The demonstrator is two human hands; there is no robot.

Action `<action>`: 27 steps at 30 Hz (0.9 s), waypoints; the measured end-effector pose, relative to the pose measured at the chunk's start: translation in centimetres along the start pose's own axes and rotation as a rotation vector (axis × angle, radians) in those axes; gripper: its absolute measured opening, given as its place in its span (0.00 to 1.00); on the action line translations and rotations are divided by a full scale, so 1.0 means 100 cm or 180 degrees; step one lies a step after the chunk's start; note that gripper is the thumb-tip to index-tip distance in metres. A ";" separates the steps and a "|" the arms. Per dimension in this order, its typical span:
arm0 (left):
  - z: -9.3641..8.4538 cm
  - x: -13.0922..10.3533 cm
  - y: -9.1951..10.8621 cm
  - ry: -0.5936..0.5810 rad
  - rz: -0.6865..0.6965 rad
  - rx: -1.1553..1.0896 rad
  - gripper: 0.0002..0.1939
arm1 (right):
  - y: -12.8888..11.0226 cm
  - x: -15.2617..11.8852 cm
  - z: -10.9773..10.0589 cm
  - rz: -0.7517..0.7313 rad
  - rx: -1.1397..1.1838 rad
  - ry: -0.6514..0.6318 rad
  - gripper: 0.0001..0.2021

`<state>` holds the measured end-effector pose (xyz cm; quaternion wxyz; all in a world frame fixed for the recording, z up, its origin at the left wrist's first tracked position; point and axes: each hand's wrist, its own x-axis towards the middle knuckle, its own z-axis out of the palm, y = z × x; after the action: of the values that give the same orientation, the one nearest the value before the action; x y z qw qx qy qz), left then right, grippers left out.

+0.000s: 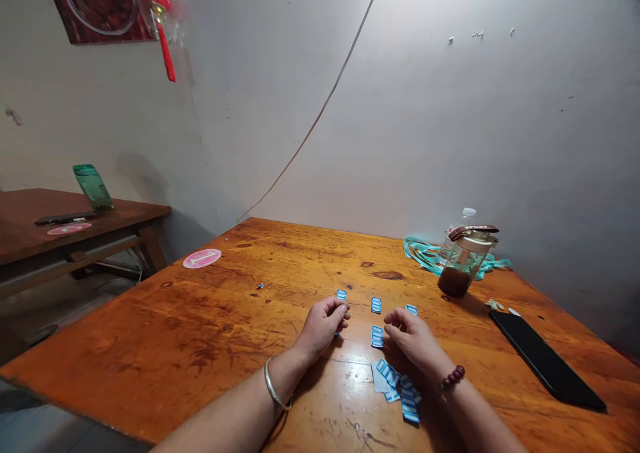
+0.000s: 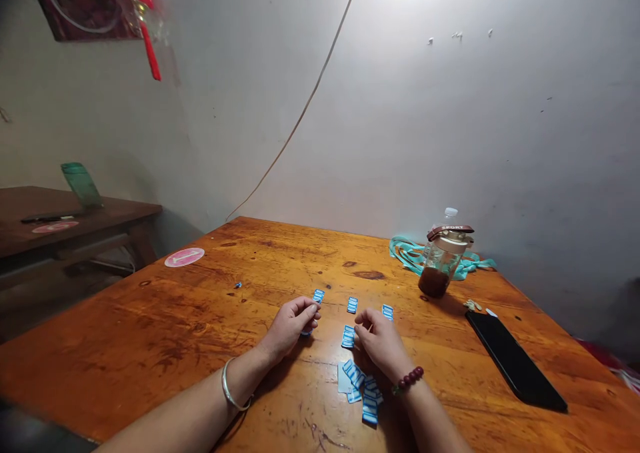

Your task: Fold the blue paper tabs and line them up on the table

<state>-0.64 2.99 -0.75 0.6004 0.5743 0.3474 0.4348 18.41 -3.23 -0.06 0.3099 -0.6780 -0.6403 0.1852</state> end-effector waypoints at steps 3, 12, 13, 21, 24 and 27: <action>0.000 0.000 -0.002 -0.0009 0.0037 0.0063 0.14 | -0.001 -0.012 -0.013 0.0055 0.0055 -0.0380 0.05; 0.006 -0.007 0.006 -0.0125 -0.0023 0.0225 0.13 | -0.021 -0.031 -0.003 -0.0077 -0.0522 -0.1227 0.08; 0.007 -0.008 0.007 -0.0160 -0.0024 0.0264 0.13 | -0.023 -0.032 -0.002 -0.0089 -0.0504 -0.1261 0.08; 0.010 -0.012 0.011 -0.0345 0.0146 0.0604 0.10 | -0.020 -0.032 0.002 -0.0028 0.0008 -0.1319 0.11; 0.011 -0.015 0.014 -0.0422 0.0178 0.0696 0.09 | -0.021 -0.030 0.000 0.0042 0.0503 -0.1389 0.07; 0.013 -0.021 0.020 -0.0701 0.0087 0.0825 0.10 | -0.027 -0.029 -0.005 0.0042 0.1020 -0.1383 0.03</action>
<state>-0.47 0.47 1.22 0.5498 0.6957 0.3248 0.3290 16.39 -6.21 1.63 0.2674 -0.5688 -0.6498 0.4275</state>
